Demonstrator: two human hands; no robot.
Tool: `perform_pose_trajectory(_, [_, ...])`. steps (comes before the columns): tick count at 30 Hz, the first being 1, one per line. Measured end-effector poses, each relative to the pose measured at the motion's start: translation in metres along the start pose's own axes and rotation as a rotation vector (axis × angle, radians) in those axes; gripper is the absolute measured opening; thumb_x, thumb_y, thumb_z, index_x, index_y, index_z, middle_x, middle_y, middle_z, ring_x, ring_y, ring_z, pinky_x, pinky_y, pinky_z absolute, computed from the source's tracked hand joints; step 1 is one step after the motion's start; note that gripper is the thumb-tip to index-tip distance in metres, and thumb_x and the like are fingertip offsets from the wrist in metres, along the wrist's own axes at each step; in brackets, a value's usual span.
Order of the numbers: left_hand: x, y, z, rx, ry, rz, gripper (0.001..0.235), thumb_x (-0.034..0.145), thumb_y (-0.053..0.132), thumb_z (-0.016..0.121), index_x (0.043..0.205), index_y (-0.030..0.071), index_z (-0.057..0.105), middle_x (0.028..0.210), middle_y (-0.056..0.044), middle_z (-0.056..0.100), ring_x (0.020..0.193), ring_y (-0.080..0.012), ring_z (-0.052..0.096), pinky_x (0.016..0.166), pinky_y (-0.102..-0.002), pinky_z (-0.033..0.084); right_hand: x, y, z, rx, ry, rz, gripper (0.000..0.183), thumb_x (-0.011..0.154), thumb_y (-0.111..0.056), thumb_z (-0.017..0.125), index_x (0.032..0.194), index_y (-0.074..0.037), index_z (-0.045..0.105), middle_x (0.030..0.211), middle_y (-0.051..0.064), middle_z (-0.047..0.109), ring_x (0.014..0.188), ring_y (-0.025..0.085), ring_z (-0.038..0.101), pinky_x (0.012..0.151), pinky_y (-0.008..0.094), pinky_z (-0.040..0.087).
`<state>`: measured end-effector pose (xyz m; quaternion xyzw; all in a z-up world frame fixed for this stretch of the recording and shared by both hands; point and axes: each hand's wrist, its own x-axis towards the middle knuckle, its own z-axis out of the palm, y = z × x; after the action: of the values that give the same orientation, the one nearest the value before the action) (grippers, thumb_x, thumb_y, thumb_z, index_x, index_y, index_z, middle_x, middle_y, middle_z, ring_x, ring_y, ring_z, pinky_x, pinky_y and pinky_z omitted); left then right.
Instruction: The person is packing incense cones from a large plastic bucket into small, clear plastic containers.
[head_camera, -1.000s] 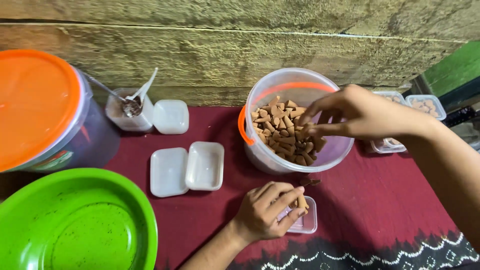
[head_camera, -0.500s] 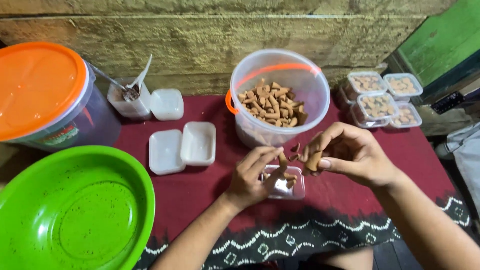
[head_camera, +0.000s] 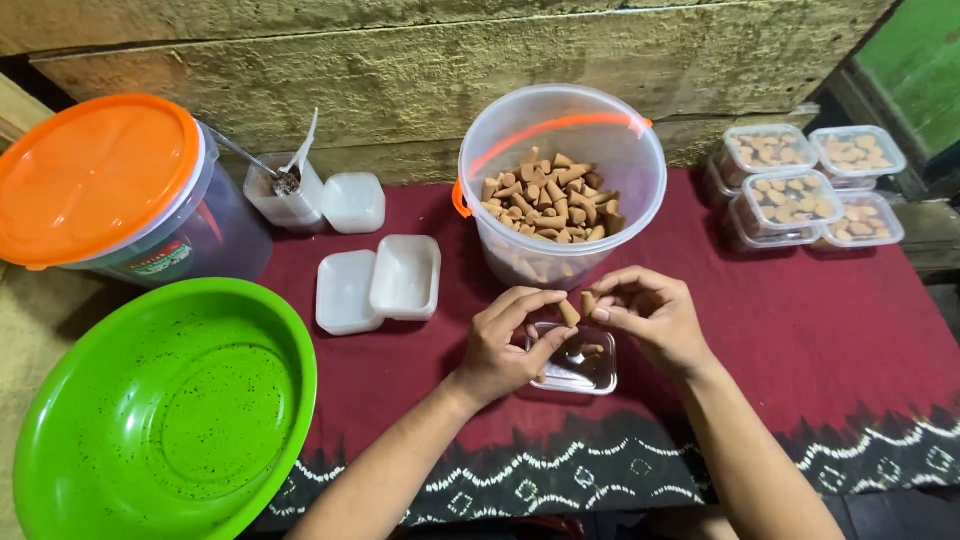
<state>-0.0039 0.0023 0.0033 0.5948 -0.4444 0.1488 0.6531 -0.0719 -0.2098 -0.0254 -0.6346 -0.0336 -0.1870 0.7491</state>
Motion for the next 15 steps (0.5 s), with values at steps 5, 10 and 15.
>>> perform_pose_trajectory(5, [0.011,0.004,-0.005,0.038,-0.065,-0.030,0.033,0.080,0.000,0.083,0.112,0.001,0.074,0.096,-0.013,0.074,0.075,-0.0246,0.069,0.051,-0.027,0.057,0.004,-0.009,0.012,-0.031,-0.037,0.034,0.022,0.075,0.013,0.081,0.094,0.013,0.072,0.091,0.027,0.073,0.077,0.022,0.072,0.064,0.032,0.062])
perform_pose_trajectory(10, [0.011,0.003,-0.003,0.018,-0.086,-0.032,0.034,0.082,-0.001,0.082,0.115,0.002,0.076,0.096,-0.013,0.074,0.075,-0.0250,0.068,0.052,-0.029,0.057,-0.004,-0.001,0.011,-0.028,-0.046,0.066,0.023,0.076,0.011,0.082,0.097,0.013,0.074,0.092,0.025,0.074,0.078,0.017,0.072,0.065,0.025,0.063])
perform_pose_trajectory(15, [0.010,0.003,-0.005,0.029,-0.115,-0.028,0.032,0.083,0.001,0.082,0.115,0.002,0.076,0.097,-0.015,0.074,0.078,-0.0308,0.070,0.057,-0.037,0.059,-0.012,-0.005,0.007,0.053,-0.050,0.090,0.037,0.074,0.018,0.079,0.109,0.018,0.068,0.095,0.026,0.071,0.082,0.025,0.077,0.068,0.032,0.067])
